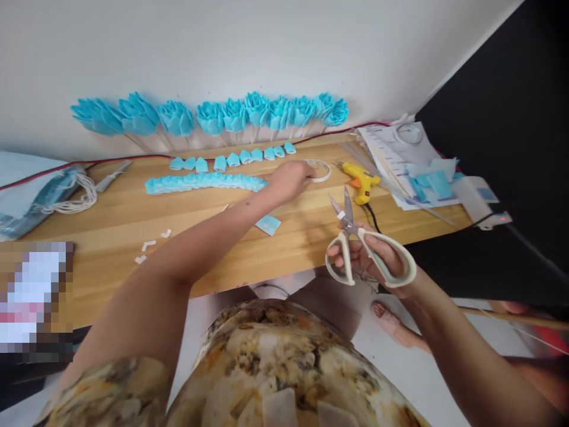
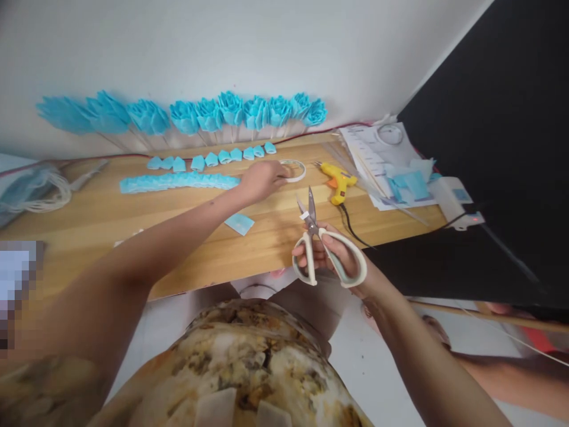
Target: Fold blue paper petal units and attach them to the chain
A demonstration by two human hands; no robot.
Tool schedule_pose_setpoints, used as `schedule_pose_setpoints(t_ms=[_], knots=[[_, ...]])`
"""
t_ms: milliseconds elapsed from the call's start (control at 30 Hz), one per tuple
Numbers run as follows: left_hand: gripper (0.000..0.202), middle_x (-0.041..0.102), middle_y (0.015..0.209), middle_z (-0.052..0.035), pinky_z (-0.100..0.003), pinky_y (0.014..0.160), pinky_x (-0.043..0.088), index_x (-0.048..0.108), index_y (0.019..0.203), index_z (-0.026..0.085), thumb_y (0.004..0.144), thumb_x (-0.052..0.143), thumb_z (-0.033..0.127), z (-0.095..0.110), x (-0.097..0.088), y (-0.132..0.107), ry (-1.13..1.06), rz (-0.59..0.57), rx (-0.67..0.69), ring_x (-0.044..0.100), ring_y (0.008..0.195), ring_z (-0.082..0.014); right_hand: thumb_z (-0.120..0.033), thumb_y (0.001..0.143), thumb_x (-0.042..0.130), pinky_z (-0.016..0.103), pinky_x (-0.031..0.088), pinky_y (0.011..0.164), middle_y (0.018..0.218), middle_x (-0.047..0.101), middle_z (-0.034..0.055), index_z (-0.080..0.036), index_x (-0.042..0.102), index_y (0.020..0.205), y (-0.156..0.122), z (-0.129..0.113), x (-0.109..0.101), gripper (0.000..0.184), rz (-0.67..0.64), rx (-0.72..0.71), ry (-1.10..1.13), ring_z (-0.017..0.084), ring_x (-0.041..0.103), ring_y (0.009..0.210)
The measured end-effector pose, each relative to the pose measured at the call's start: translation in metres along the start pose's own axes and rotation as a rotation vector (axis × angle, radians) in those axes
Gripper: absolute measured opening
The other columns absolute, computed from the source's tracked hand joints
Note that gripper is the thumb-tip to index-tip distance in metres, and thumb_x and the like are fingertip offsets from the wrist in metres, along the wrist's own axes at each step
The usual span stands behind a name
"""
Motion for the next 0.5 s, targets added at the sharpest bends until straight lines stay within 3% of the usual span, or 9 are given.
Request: schedule_pose_setpoints(t_ms=[100,200,300,367,500], knots=[[0.023,0.074,0.109,-0.0158,-0.036,0.088,0.046,0.077,0.105,0.013,0.085,0.068,0.018,-0.008,0.010,0.020,0.095,-0.065,-0.056,0.066,0.102,-0.0294,-0.055,0.088,0.066,0.038,0.058,0.071,0.103,0.072,0.0104,-0.023,0.062,0.102,-0.006,0.001,-0.002,0.035,0.019,-0.028,0.002,0.025,0.070,0.089],[0.039,0.069,0.125,-0.0154,-0.035,0.094,0.045,0.070,0.124,0.015,0.086,0.070,0.022,-0.011,-0.012,0.015,0.032,0.034,-0.036,0.064,0.110,-0.0275,-0.054,0.086,0.069,0.038,0.059,0.075,0.108,0.071,0.0119,-0.021,0.064,0.109,-0.006,0.004,-0.005,0.040,-0.002,-0.049,0.023,0.026,0.070,0.096],[0.035,0.072,0.119,-0.0125,-0.033,0.091,0.046,0.070,0.124,0.016,0.092,0.063,0.028,-0.011,-0.049,-0.010,-0.038,0.123,-0.030,0.064,0.099,-0.0221,-0.051,0.088,0.067,0.038,0.059,0.080,0.112,0.071,0.0114,-0.022,0.064,0.113,0.002,0.008,-0.007,0.039,-0.037,-0.029,0.095,0.024,0.070,0.097],[0.029,0.074,0.109,-0.0094,-0.032,0.087,0.046,0.073,0.116,0.016,0.093,0.060,0.028,-0.011,-0.069,-0.033,-0.066,0.106,-0.046,0.064,0.091,-0.0195,-0.051,0.090,0.066,0.036,0.058,0.079,0.110,0.072,0.0112,-0.021,0.066,0.112,0.011,0.010,-0.007,0.038,-0.053,0.006,0.137,0.022,0.070,0.092],[0.025,0.075,0.096,-0.0070,-0.031,0.078,0.047,0.076,0.103,0.016,0.091,0.059,0.028,-0.010,-0.083,-0.085,-0.027,0.044,-0.112,0.063,0.078,-0.0177,-0.054,0.090,0.065,0.029,0.057,0.071,0.101,0.074,0.0112,-0.016,0.068,0.105,0.029,0.007,-0.001,0.041,-0.055,0.107,0.135,0.019,0.071,0.082]])
Point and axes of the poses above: each hand's wrist, its own y-axis towards the middle knuckle, its own x-axis out of the palm, z = x × y, the point moved 3 cm from there along y, towards the middle knuckle
